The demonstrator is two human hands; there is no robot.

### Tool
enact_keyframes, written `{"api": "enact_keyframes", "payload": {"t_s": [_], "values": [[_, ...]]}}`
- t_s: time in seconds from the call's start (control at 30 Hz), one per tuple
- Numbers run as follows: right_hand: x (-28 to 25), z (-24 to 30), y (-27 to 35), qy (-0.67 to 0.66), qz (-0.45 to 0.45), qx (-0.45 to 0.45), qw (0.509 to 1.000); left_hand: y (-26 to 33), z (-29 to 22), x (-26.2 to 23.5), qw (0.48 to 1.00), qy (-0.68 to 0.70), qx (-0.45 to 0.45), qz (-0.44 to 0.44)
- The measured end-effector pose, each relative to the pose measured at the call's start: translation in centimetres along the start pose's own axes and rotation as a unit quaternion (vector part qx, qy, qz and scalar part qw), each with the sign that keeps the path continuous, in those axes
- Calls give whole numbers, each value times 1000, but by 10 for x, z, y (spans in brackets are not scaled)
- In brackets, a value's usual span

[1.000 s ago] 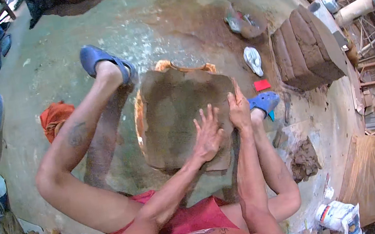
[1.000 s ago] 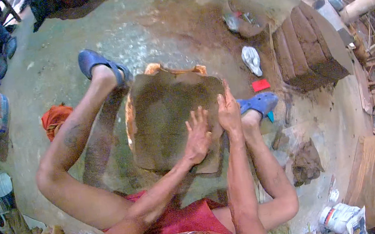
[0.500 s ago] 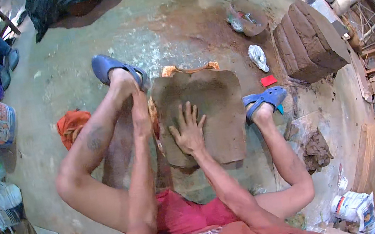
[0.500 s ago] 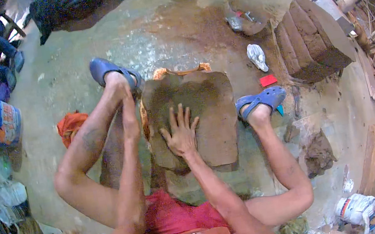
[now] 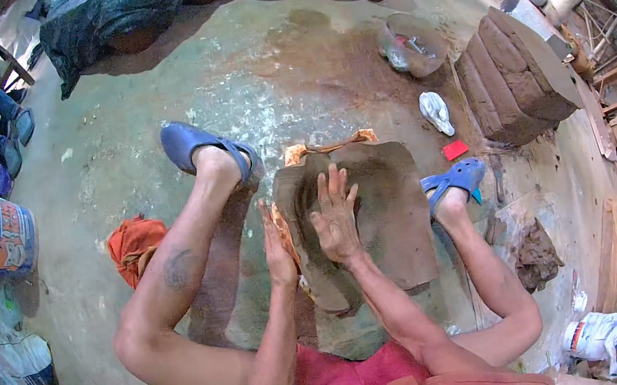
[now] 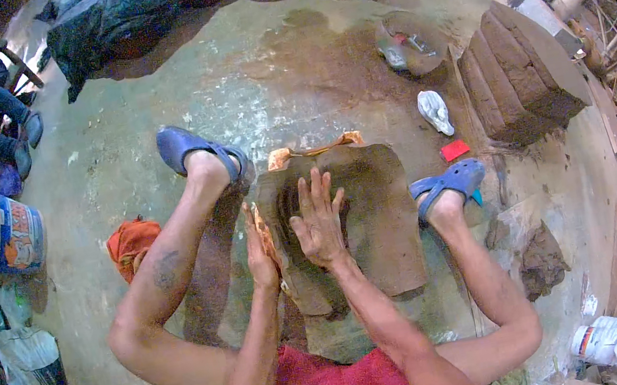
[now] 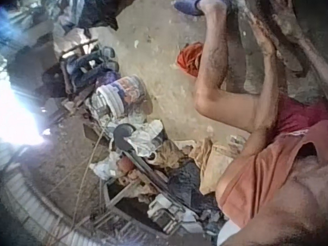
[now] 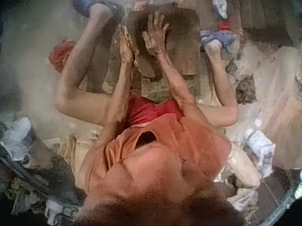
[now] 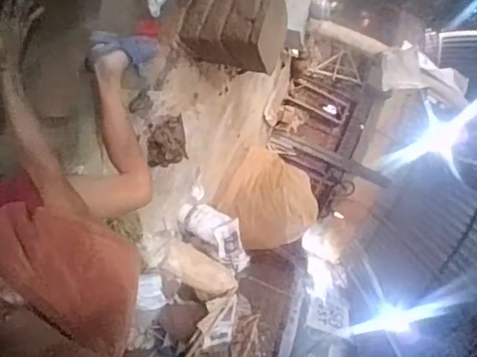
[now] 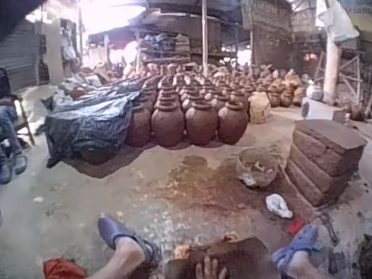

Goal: The person wipes the inside of a large ceramic mold with a cloth, uses a wire cutter to trim a slab of clay, and sits on the floor to press the clay slab into the mold by hand and with a scraper.

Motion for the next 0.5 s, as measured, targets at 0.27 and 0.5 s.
{"api": "enact_keyframes", "payload": {"t_s": [0.27,0.5], "values": [[-4,-2,-13,-59,10,39,997,8,16,-7,999,17,-3,-32],[15,-48,-63,125,-87,-139,978,14,22,17,1000,15,-21,3]]}}
Point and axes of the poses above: each hand's wrist, its own y-axis away from the middle knuckle, its own x-axis out of the palm, z = x × y, the point moved 9 cm from there along -y, towards the middle knuckle, and after that the axes turned 13 degrees about -z, right-handed, at the moved point
